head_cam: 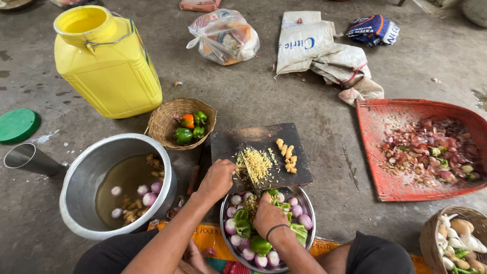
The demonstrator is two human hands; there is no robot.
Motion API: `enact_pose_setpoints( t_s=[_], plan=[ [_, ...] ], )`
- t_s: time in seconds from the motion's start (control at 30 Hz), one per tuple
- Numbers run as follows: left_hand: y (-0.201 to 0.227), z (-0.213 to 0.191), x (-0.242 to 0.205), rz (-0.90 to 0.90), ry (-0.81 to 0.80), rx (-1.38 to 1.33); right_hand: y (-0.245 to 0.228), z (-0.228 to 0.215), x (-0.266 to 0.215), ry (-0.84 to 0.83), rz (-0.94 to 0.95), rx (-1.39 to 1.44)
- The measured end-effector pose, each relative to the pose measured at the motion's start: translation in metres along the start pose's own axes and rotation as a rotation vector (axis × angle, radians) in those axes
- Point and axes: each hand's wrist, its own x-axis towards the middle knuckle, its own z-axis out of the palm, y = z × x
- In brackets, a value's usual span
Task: The person prepares ingredients for cooking by scraping chopped ginger off a wooden board and into a bowl containing whole small onions and pieces of green pepper, then continues chopping more ginger on the board.
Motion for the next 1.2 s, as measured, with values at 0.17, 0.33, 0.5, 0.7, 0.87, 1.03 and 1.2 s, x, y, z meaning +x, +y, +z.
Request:
enact_pose_setpoints(
  t_s=[0.17,0.33,0.5,0.7,0.87,1.03,1.2],
  plan=[
    [0.019,-0.014,-0.005,0.053,-0.075,0.122,-0.017,-0.019,-0.014,-0.095,0.06,0.082],
    [0.027,-0.013,0.02,0.067,-0.088,0.189,-0.018,-0.029,-0.009,0.011,0.001,0.059],
    [0.027,-0.004,0.019,0.081,-0.015,0.071,-0.01,-0.023,-0.011,0.023,-0.015,0.047],
    [0.014,0.001,0.012,0.043,0.096,-0.013,-0.004,-0.004,-0.005,-0.034,-0.071,0.128],
    [0.01,-0.015,0.024,0.016,0.049,-0.004,-0.011,-0.015,0.006,-0.005,-0.078,0.117],
    [0.02,-0.015,0.02,-0.084,-0.041,-0.056,-0.016,-0.005,-0.002,-0.04,-0.016,0.088],
    [0.027,-0.013,0.014,0.016,0.052,-0.127,-0.002,-0.046,-0.007,-0.09,0.004,0.07]
  ],
)
